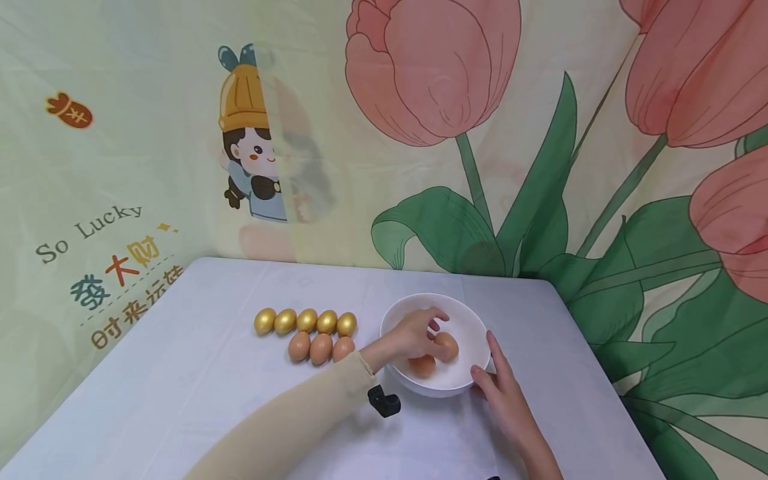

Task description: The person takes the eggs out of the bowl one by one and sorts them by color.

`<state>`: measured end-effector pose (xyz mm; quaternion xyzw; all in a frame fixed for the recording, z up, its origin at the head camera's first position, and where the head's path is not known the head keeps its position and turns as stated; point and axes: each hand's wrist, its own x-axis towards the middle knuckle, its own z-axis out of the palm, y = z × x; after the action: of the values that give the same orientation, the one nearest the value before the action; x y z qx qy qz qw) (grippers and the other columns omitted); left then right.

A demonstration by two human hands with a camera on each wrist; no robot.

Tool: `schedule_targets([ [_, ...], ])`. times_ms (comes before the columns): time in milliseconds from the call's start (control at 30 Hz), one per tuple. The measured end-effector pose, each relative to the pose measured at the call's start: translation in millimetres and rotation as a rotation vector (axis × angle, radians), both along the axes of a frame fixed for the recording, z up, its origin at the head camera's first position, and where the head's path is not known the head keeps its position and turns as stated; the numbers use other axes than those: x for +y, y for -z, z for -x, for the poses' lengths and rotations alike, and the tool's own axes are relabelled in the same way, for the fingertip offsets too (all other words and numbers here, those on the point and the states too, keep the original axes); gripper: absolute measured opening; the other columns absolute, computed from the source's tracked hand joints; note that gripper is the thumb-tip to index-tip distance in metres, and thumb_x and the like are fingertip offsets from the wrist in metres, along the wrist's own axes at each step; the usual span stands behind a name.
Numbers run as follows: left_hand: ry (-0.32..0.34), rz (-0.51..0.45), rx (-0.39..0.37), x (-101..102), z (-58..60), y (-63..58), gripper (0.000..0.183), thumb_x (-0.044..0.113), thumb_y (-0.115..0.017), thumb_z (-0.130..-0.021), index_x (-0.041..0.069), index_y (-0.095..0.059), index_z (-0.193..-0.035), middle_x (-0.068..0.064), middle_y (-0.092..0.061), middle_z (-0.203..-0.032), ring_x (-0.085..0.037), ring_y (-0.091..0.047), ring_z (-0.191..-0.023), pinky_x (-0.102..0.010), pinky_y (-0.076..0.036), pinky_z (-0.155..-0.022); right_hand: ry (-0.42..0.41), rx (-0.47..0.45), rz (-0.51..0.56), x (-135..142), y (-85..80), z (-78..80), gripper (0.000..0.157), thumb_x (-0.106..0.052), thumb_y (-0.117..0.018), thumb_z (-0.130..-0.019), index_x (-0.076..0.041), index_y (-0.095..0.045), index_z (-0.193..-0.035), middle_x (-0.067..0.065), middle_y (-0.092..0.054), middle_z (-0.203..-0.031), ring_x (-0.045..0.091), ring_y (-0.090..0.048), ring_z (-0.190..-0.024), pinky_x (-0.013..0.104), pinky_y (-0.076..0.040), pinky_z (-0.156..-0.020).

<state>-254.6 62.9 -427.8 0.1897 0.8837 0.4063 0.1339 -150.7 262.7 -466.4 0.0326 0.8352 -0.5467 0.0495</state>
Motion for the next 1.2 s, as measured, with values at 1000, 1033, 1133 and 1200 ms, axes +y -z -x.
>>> schedule_targets([
  [1000,0.057,-0.033,0.053,3.2,0.2,7.6,0.039,0.027,-0.092,-0.083,0.017,-0.072,-0.115,0.01,-0.069,-0.102,-0.004,-0.059,-0.09,-0.017,-0.053,-0.077,-0.001,-0.009,0.008,-1.3,-0.1,-0.2,0.081,-0.043,-0.049,-0.113,-0.035,0.008,-0.17,0.017,0.005,-0.178,0.05,-0.044,-0.147,0.045,-0.056,-0.107],
  [1033,0.063,-0.043,0.064,1.5,0.6,6.0,0.04,0.027,-0.092,-0.083,0.017,-0.072,-0.116,0.01,-0.069,-0.103,-0.004,-0.059,-0.091,-0.017,-0.053,-0.077,-0.001,-0.008,0.006,-1.5,-0.2,-0.3,0.081,-0.044,-0.048,-0.113,-0.035,0.008,-0.17,0.017,0.005,-0.178,0.05,-0.044,-0.147,0.045,-0.056,-0.106],
  [1133,0.086,-0.06,0.086,-4.8,0.7,-2.2,0.041,0.029,-0.091,-0.085,0.017,-0.071,-0.119,0.009,-0.07,-0.106,-0.003,-0.061,-0.093,-0.017,-0.054,-0.079,0.004,-0.003,0.003,-1.6,-1.4,-1.8,0.08,-0.045,-0.048,-0.113,-0.036,0.006,-0.17,0.016,0.002,-0.178,0.049,-0.046,-0.146,0.044,-0.057,-0.106],
  [1200,0.103,-0.067,0.095,-10.1,0.6,-8.7,0.042,0.029,-0.091,-0.085,0.017,-0.071,-0.121,0.009,-0.07,-0.108,-0.003,-0.063,-0.094,-0.017,-0.054,-0.08,0.01,-0.006,0.0,-1.3,-2.2,-2.7,0.08,-0.047,-0.048,-0.112,-0.037,0.006,-0.17,0.014,0.0,-0.179,0.048,-0.047,-0.146,0.044,-0.056,-0.106],
])
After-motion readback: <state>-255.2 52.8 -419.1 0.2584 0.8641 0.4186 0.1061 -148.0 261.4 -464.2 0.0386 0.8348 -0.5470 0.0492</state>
